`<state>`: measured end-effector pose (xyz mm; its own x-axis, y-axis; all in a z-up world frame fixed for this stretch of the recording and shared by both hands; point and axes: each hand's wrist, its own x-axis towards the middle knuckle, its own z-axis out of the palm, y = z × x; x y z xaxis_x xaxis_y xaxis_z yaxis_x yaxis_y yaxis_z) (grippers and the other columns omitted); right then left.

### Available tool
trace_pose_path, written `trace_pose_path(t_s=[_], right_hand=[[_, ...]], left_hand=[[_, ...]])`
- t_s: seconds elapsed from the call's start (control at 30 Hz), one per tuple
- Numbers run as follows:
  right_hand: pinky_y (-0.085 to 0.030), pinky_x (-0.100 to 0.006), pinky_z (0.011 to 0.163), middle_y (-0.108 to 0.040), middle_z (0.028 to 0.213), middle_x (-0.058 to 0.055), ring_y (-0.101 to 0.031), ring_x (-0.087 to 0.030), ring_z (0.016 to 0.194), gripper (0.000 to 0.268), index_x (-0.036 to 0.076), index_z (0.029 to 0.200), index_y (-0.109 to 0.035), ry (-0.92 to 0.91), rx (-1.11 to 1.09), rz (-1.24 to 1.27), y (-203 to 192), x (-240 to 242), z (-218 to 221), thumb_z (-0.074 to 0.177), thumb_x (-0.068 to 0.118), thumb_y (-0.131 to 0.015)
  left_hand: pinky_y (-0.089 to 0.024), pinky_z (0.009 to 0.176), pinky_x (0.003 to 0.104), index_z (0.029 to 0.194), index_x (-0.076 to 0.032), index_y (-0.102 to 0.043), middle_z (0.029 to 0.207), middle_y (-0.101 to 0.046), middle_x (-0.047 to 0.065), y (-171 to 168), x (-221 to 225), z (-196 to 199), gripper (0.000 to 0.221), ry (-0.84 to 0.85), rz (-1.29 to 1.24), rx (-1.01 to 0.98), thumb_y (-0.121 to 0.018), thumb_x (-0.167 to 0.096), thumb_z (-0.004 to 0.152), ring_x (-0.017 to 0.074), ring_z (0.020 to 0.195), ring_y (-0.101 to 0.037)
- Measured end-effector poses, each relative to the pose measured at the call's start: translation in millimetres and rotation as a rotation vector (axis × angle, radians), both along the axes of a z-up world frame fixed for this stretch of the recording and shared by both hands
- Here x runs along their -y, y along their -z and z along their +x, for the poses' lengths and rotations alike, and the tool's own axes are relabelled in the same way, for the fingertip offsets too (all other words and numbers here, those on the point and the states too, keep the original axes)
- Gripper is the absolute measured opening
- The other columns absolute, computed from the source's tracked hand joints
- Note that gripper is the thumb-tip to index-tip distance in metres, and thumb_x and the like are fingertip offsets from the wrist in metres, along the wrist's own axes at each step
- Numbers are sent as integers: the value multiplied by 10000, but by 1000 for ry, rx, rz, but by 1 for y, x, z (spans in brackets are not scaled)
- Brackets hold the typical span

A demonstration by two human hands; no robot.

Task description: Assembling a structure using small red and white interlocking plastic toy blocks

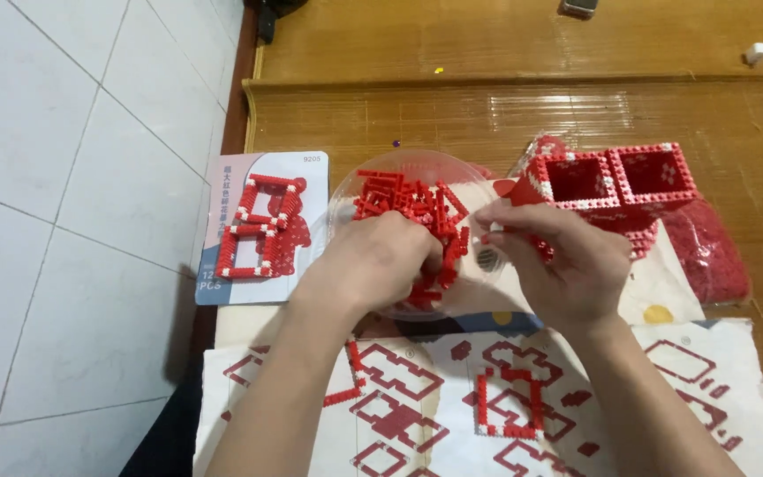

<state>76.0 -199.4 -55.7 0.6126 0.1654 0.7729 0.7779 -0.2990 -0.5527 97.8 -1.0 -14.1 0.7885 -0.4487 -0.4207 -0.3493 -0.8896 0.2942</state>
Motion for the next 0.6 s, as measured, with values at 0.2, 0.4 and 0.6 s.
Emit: trace_pose_path(t_s=[0.2, 0.4, 0.6], right_hand=[[-580, -401, 677, -726, 890, -298, -728, -333, 743, 139, -169, 972, -625, 12, 176, 41, -36, 24, -11, 915, -173, -752], [-577, -378, 678, -758, 863, -218, -732, -277, 730, 143, -115, 993, -726, 27, 200, 32, -23, 7, 21, 914, -209, -798], [-578, -348, 614, -776, 788, -64, -739, -237, 676, 181, 98, 1011, -813, 170, 120, -50, 14, -9, 31, 875, -11, -862]], left_hand=[[-582, 920, 486, 1065, -274, -811, 1003, -787, 30, 1, -2, -1, 210, 18, -35, -21, -723, -167, 906, 286, 1055, -727], [-593, 922, 460, 1053, -239, -813, 1021, -791, 79, -16, -1, -9, 172, 22, -56, -69, -746, -221, 896, 295, 1049, -731], [-609, 870, 456, 1067, -48, -787, 1014, -769, 190, -23, 4, -14, 182, 89, -76, -79, -717, -97, 906, 340, 1018, -737]])
